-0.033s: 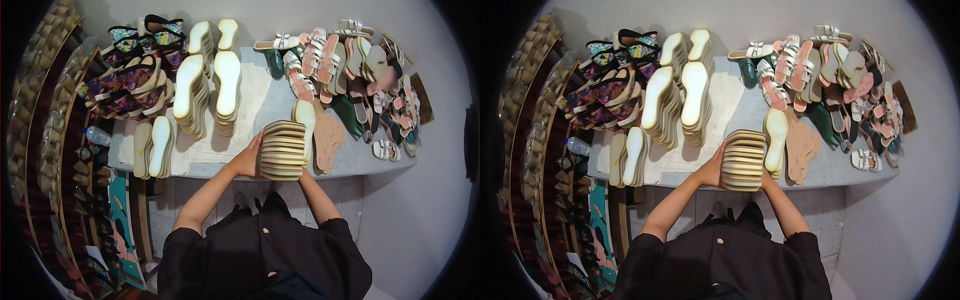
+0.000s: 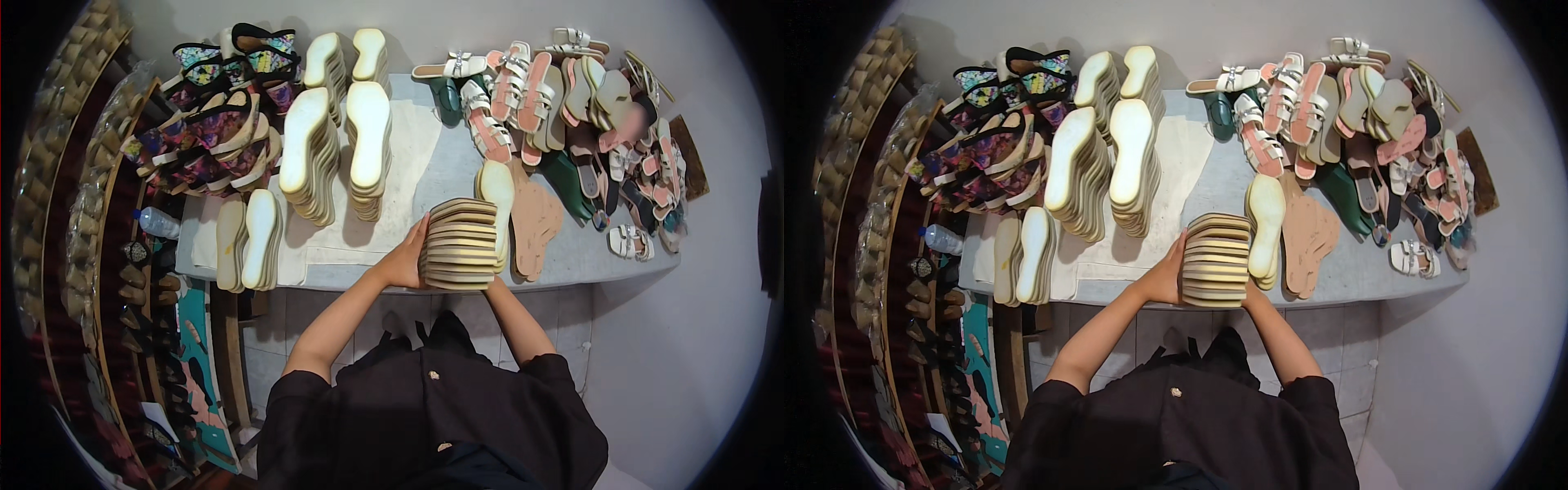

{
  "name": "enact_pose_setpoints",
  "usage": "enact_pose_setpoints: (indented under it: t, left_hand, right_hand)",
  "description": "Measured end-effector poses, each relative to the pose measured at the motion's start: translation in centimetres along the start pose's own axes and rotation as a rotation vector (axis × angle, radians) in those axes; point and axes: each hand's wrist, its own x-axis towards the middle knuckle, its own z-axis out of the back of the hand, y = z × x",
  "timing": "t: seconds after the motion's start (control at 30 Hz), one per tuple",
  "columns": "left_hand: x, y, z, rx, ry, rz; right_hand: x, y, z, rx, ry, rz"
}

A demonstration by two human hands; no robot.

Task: Organizing and stacking shoe soles and components on a workbench.

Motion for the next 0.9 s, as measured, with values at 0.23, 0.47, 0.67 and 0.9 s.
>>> enact_pose_setpoints:
  t: [0.23,0.47,0.67,0.9]
  left_hand:
    - [1.4,3.9,-2.1,-0.007,-0.042,0.040]
    - [-1.0,1.3,-0.5,-0.006,-0.152,0.107]
    - [-8.5,-4.3,2.5,-0.031,-0.408,0.216]
    - [-19.9,-6.0,7.2,-0.295,-0.914,0.467]
  right_hand:
    - [2.4,-2.8,2.4,-0.484,0.060,0.368]
    - [1.1,-0.7,-1.1,-0.805,0.157,0.606]
    - [-1.0,6.2,-11.1,-0.650,0.368,0.485]
    - [3.2,4.7,-24.3,-0.341,0.729,0.268]
